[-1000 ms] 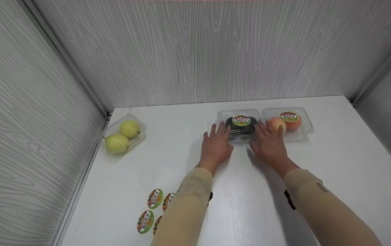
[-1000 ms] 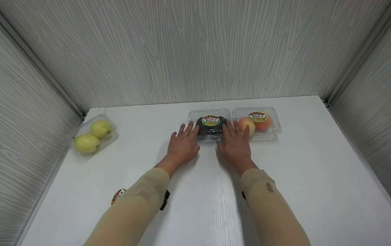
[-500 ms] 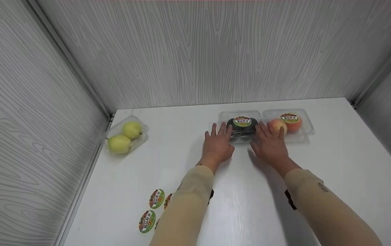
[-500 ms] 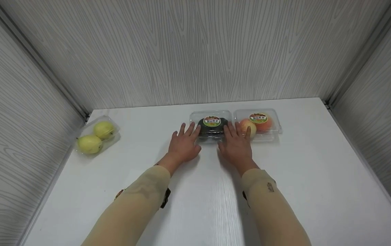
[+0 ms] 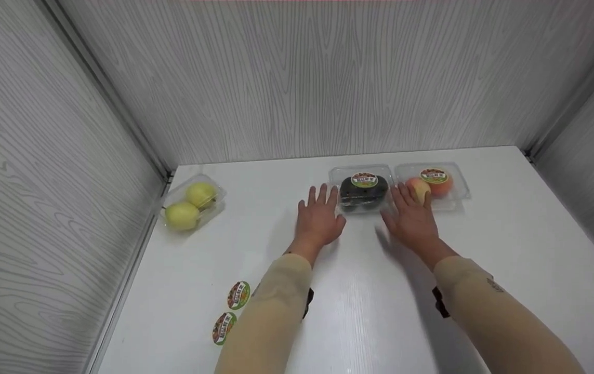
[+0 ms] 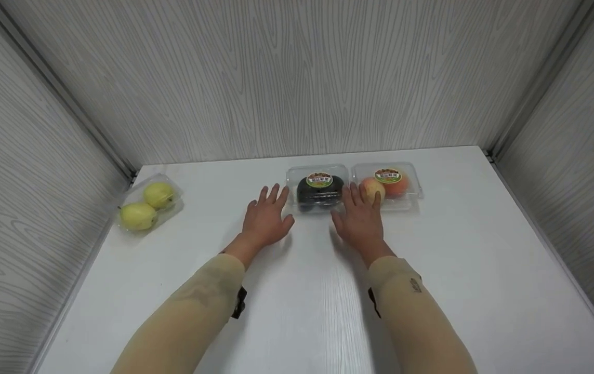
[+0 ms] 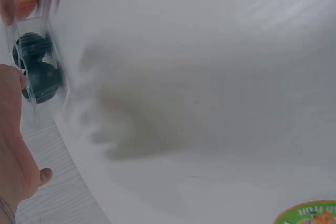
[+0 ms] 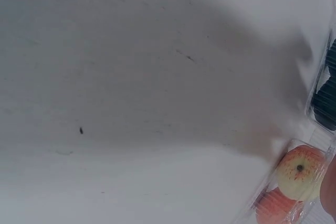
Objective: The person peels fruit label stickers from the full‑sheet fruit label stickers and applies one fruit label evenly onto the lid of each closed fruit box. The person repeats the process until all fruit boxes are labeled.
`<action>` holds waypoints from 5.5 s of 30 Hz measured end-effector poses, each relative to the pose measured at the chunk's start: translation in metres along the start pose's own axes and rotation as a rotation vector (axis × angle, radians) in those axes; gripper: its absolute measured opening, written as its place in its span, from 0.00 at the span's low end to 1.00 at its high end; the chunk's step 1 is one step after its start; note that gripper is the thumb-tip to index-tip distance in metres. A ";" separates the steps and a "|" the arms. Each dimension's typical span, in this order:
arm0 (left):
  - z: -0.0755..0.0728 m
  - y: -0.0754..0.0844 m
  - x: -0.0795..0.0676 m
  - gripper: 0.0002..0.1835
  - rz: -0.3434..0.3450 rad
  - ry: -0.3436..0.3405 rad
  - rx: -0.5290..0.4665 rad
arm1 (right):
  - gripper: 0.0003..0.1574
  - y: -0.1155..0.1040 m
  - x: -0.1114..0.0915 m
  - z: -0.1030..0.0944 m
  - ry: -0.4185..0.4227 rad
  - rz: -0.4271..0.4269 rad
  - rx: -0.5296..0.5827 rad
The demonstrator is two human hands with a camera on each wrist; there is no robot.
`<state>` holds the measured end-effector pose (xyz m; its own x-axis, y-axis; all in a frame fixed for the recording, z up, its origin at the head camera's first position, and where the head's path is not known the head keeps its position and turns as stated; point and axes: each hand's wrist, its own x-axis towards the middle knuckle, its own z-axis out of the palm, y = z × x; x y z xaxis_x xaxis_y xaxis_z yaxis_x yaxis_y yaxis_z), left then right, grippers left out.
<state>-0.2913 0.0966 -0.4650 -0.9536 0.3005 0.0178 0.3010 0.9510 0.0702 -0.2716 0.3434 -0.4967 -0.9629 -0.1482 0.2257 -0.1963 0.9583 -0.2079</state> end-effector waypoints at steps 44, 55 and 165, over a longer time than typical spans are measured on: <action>-0.042 -0.208 -0.093 0.44 -0.338 0.243 -0.166 | 0.52 -0.105 0.074 -0.006 -0.066 -0.101 0.149; -0.031 -0.239 -0.136 0.42 -0.417 0.275 -0.196 | 0.50 -0.166 0.084 0.007 -0.102 -0.179 0.154; -0.002 -0.081 -0.122 0.33 -0.113 0.122 -0.125 | 0.38 -0.120 -0.042 -0.004 -0.067 -0.156 0.293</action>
<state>-0.1993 -0.0174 -0.4706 -0.9770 0.1743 0.1228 0.1966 0.9595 0.2019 -0.2066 0.2352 -0.4777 -0.9251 -0.3126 0.2158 -0.3780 0.8132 -0.4424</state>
